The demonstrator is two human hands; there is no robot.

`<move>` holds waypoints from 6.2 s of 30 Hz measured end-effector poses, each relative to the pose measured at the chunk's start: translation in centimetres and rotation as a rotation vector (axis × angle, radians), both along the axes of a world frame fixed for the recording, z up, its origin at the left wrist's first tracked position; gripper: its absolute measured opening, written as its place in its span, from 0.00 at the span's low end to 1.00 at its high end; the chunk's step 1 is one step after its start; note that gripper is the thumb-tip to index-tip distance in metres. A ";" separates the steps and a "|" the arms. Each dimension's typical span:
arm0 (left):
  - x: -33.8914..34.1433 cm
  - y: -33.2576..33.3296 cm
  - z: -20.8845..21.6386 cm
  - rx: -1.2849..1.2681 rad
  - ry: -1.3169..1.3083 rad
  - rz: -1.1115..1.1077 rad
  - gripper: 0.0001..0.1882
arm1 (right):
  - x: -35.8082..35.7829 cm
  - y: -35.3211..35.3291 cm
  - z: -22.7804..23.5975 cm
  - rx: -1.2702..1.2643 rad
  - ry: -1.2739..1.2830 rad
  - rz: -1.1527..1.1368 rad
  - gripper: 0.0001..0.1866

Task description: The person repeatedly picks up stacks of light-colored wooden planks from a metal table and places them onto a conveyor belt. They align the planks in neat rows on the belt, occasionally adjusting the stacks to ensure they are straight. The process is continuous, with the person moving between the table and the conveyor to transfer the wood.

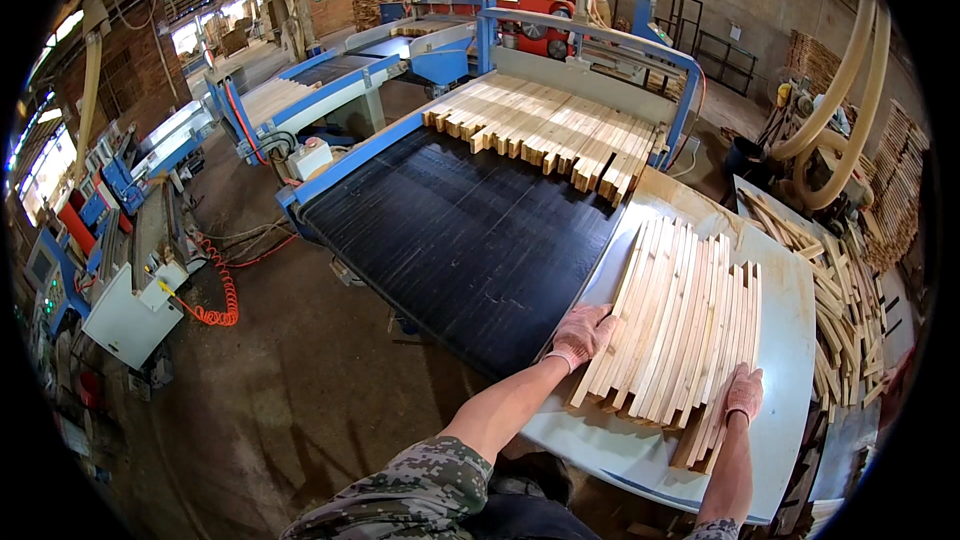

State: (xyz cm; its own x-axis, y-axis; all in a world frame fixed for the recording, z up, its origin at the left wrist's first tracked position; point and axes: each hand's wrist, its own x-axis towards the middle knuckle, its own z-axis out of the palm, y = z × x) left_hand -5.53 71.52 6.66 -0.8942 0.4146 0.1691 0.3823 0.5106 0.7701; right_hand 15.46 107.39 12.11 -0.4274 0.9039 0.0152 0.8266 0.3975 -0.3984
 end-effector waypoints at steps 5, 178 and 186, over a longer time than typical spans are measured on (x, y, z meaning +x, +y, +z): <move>-0.1 0.0 -0.3 0.010 0.003 0.004 0.31 | -0.1 -0.4 0.3 -0.007 0.006 -0.008 0.41; -0.3 0.5 -1.5 0.057 0.085 0.042 0.24 | 0.2 -1.1 1.1 -0.042 0.022 -0.033 0.43; -0.1 0.0 -0.4 -0.003 -0.013 -0.006 0.33 | 0.1 -1.7 1.9 -0.059 0.004 -0.032 0.43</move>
